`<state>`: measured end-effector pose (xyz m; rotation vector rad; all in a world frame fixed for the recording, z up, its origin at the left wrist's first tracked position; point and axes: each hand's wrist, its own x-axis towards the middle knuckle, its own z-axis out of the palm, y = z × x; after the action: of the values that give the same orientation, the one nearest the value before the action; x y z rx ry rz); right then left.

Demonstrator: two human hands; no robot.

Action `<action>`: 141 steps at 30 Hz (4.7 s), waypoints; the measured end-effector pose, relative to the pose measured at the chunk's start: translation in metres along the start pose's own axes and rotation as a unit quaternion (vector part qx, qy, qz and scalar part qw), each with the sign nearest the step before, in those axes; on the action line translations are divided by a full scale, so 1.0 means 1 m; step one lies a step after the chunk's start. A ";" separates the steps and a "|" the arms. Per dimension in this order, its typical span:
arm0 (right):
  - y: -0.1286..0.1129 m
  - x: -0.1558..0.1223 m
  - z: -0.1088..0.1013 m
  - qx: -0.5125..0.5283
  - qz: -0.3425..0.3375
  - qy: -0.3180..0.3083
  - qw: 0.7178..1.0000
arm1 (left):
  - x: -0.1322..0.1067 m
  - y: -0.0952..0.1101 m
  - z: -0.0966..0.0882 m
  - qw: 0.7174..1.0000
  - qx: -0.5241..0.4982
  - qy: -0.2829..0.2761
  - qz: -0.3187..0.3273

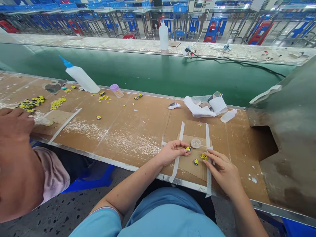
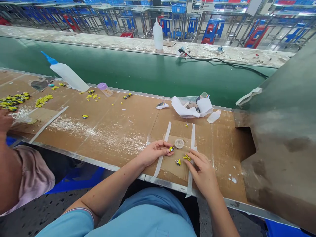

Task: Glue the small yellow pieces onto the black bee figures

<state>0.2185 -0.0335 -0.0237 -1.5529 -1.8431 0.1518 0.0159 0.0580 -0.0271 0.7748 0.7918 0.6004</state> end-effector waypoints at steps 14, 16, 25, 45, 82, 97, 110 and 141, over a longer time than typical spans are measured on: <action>-0.021 -0.012 0.019 0.252 0.234 -0.054 0.937 | -0.003 0.003 0.003 1.000 -0.024 0.011 -0.007; -0.021 -0.012 0.017 0.340 0.316 -0.045 0.885 | -0.003 0.003 0.002 1.000 -0.023 0.007 -0.007; 0.000 -0.015 -0.009 0.217 0.345 0.076 0.910 | -0.001 0.000 0.000 0.999 -0.033 0.002 -0.002; -0.003 -0.002 -0.001 -0.041 0.003 -0.007 0.999 | -0.005 0.001 0.002 0.999 -0.016 -0.041 -0.006; -0.048 0.003 0.038 -0.037 -0.079 0.072 0.994 | -0.007 -0.009 0.011 1.000 0.004 0.009 0.018; -0.043 0.005 0.025 -0.001 -0.064 0.120 0.991 | -0.009 -0.001 0.008 0.999 -0.014 -0.044 -0.013; -0.036 0.005 0.029 0.004 -0.057 0.111 0.992 | -0.009 -0.002 0.004 0.997 0.034 -0.066 -0.016; -0.034 0.000 0.030 -0.022 -0.087 0.125 0.988 | -0.009 0.000 0.008 0.997 0.004 -0.052 -0.058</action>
<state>0.1732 -0.0322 -0.0284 -1.3628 -1.7792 -0.1597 0.0167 0.0482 -0.0199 0.7564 0.7381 0.4501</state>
